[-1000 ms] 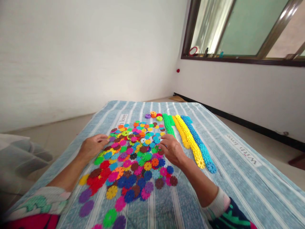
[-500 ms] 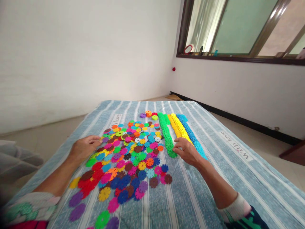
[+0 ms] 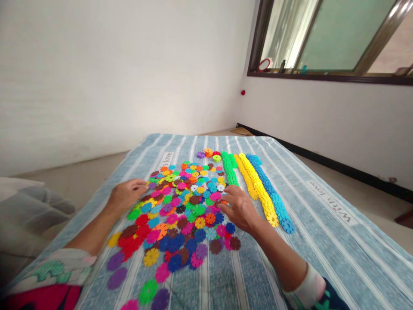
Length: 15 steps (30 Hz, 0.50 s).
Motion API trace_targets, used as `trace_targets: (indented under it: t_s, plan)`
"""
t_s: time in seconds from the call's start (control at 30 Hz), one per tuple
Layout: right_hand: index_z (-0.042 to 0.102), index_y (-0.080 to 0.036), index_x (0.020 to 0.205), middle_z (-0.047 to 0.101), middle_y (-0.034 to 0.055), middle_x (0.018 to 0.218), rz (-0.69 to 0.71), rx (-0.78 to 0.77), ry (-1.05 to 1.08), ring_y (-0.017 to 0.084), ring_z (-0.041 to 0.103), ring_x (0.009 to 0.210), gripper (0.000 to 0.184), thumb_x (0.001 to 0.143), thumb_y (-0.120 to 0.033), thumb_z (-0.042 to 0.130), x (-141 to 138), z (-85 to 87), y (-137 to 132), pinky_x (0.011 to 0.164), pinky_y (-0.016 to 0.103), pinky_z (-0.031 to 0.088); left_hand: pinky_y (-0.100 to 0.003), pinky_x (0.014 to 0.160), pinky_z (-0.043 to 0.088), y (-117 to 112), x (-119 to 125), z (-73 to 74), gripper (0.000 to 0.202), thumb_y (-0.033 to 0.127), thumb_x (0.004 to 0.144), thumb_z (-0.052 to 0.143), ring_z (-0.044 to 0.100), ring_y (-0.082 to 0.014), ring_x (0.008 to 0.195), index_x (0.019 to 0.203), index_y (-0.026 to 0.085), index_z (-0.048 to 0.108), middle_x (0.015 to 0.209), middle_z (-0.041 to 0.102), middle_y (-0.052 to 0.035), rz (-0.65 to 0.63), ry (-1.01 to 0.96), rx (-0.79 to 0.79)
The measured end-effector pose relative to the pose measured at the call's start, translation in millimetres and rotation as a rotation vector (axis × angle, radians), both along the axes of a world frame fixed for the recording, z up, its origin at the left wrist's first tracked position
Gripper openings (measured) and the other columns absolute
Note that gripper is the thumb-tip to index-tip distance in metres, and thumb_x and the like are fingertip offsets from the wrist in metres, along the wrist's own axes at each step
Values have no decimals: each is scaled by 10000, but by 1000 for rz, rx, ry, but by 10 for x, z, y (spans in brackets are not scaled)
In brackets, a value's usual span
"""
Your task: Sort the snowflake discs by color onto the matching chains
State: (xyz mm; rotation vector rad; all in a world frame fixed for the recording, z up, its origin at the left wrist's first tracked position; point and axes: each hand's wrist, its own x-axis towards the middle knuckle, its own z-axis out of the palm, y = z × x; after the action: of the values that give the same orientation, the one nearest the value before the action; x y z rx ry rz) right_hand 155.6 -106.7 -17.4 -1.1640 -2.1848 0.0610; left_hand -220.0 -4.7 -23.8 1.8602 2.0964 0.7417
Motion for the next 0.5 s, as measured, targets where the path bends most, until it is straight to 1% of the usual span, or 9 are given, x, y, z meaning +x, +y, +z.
trace_targets:
  t_s: [0.07,0.13,0.17,0.23,0.3,0.37,0.43,0.5]
  plan:
    - [686,-198,840,633,92,1022,63,-3,-49,218,578,1012,128,895,-268,594,-247,18,33,899,371,470,-263,710,491,4,-3,-13,382,380,753,514,678,-208,849,1028,173,680,960,744,-70,1,-13,11]
    - [683,-193,845,624,96,1042,92,-6,-123,229,556,1039,93,860,-276,644,-456,18,74,916,378,455,-259,707,494,12,-10,-31,374,376,742,522,681,-210,856,1023,190,685,946,748,-57,8,-24,15]
    - [686,-192,876,619,101,1060,95,-17,-167,241,541,1063,108,838,-291,671,-539,15,93,926,385,446,-256,706,495,15,-13,-39,373,375,737,524,682,-210,862,1020,194,687,942,749,-54,8,-25,14]
    - [682,-194,1005,614,109,1081,80,-58,-259,265,515,1103,239,804,-321,707,-662,13,121,939,401,429,-251,710,494,15,-18,-48,382,383,734,521,684,-210,873,1021,195,688,948,749,-54,3,-26,16]
    - [649,-203,1129,614,109,1076,55,-104,-335,272,506,1108,350,805,-328,698,-731,22,137,932,401,421,-246,720,495,8,-16,-46,391,399,731,518,685,-208,880,1015,196,694,949,750,-52,-5,-20,27]
    - [636,-212,1162,617,103,1052,36,-123,-379,265,513,1080,347,831,-313,655,-761,33,150,905,385,421,-243,730,497,-5,-6,-32,385,410,729,517,685,-206,881,998,205,702,929,753,-41,-4,-3,38]
    - [661,-211,1102,623,93,1006,34,-113,-388,245,527,1032,259,862,-281,592,-764,40,171,878,361,416,-242,738,496,-19,9,-12,374,408,731,515,684,-205,881,984,211,707,913,754,-34,1,14,39]
    - [688,-200,996,629,83,935,36,-90,-376,223,539,967,200,886,-236,525,-748,44,203,856,340,406,-245,744,496,-29,23,7,374,399,733,511,684,-205,880,985,205,707,918,753,-38,1,19,37]
